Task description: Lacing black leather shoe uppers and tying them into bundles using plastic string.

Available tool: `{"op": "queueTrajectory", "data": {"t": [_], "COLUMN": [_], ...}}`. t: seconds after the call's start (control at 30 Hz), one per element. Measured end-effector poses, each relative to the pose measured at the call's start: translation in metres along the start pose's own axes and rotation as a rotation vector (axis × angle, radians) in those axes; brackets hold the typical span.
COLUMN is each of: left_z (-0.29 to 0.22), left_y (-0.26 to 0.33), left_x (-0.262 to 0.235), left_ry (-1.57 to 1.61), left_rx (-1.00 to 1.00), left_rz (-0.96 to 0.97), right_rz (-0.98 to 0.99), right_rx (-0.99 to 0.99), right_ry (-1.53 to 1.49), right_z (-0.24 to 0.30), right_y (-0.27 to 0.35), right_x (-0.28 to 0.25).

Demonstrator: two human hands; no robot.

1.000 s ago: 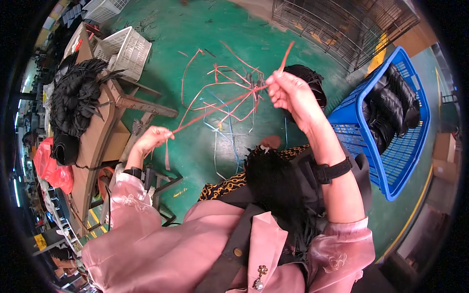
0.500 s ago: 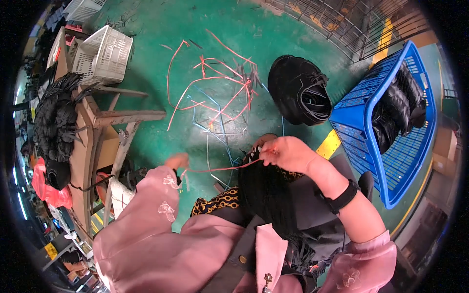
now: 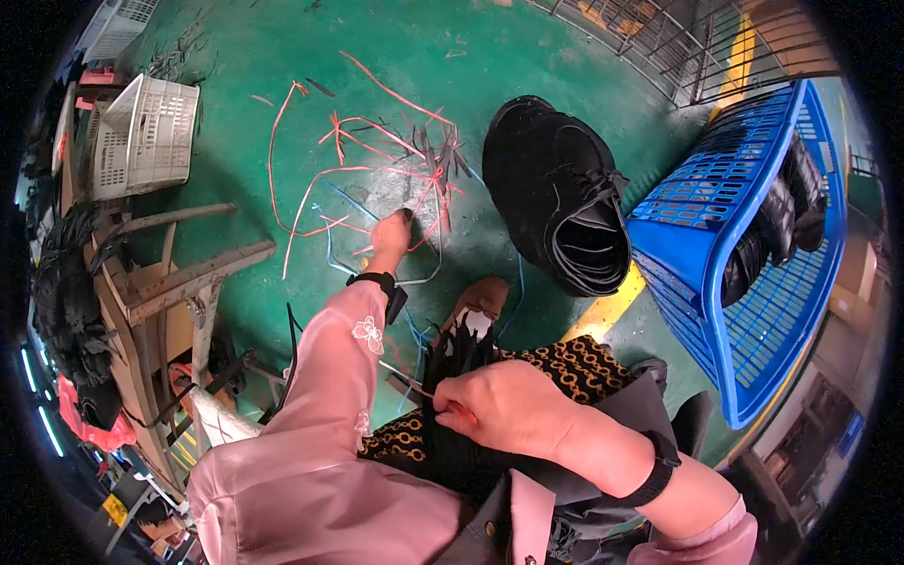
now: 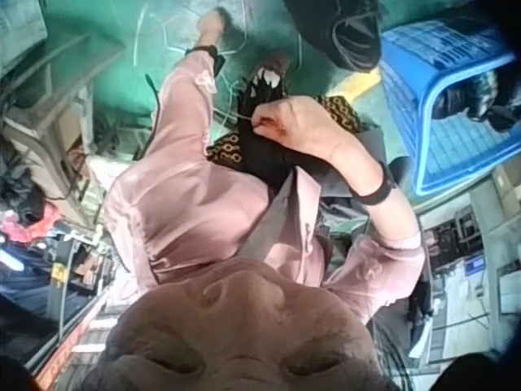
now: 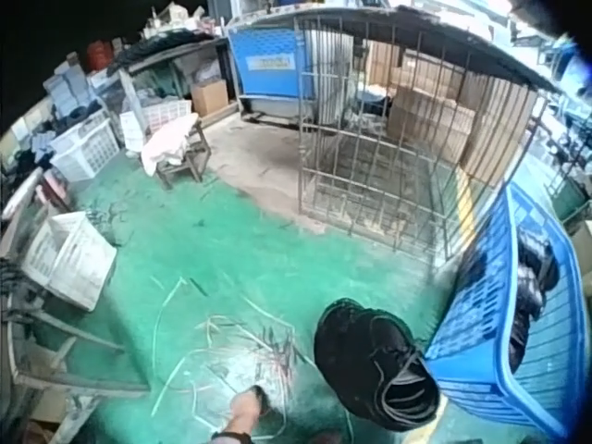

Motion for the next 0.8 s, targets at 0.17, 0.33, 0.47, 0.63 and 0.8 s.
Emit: {"op": "queueTrajectory", "data": {"t": [0.17, 0.33, 0.47, 0.63, 0.8], "left_z": [0.004, -0.013, -0.013, -0.025, -0.022], "left_y": [0.021, 0.087, 0.131, 0.165, 0.173], "left_x": [-0.027, -0.12, -0.169, -0.191, -0.205], "left_ry": [0.47, 1.492, 1.66, 1.792, 1.815], "left_rx": [0.232, 0.199, 0.28, 0.347, 0.394], "left_rz": [0.064, 0.41, 0.389, 0.407, 0.278], "right_rz": [0.031, 0.107, 0.128, 0.052, -0.043], "right_rx": [-0.043, -0.091, -0.17, -0.12, -0.057], "right_ry": [0.02, 0.047, 0.17, 0.189, 0.079], "right_z": [0.006, 0.005, 0.007, 0.006, 0.002], "right_y": [-0.013, -0.021, -0.024, -0.025, -0.023], "right_x": [-0.01, 0.003, 0.017, 0.016, 0.007]}}
Point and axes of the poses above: each hand's wrist, its own y-axis away from the middle knuckle, its own x-axis out of the palm, z = x × y, the point moved 4 cm from there along -y, towards the middle knuckle, and after that the axes turned 4 degrees about -y, right-handed, at the moved point
